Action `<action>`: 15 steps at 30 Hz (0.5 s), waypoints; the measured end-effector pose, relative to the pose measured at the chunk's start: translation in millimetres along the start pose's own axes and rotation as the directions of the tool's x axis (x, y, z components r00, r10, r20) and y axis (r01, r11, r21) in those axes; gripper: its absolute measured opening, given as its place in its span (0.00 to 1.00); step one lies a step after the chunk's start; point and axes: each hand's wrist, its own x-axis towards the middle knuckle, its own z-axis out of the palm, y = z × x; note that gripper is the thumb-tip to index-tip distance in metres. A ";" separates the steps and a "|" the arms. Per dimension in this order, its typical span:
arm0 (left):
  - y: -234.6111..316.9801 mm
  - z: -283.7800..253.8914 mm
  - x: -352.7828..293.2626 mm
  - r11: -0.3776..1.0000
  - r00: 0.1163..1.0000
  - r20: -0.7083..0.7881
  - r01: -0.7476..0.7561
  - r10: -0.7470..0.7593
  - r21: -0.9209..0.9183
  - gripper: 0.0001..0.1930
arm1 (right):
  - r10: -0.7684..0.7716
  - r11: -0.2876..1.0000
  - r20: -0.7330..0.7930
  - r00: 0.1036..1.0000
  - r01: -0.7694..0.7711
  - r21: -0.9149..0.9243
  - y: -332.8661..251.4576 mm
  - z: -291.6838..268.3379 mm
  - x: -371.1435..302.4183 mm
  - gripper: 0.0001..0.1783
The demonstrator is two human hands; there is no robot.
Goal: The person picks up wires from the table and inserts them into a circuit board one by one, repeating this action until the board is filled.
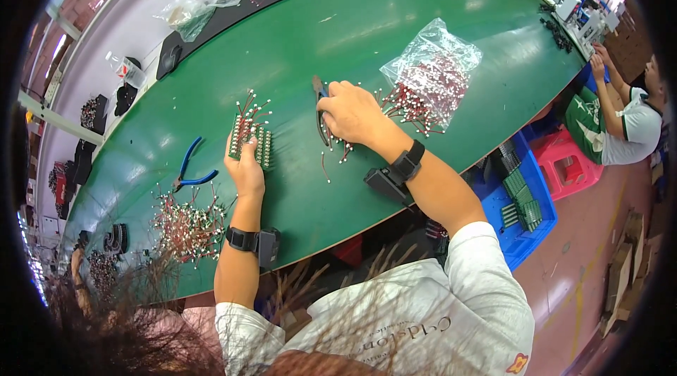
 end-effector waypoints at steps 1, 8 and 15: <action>0.1 -1.2 0.3 1.000 1.000 0.010 0.005 -0.006 0.009 0.23 | 0.000 1.000 0.003 1.000 0.000 0.002 1.0 2.5 0.0 0.06; -0.7 -2.5 0.1 1.000 1.000 0.021 0.012 -0.013 0.027 0.23 | -0.031 0.999 0.061 0.998 0.030 0.027 4.2 1.3 -1.0 0.07; 1.5 -2.0 -1.5 0.999 0.999 0.029 0.021 -0.022 0.043 0.23 | -0.030 0.999 0.253 0.967 0.021 0.040 -0.6 -15.7 0.5 0.08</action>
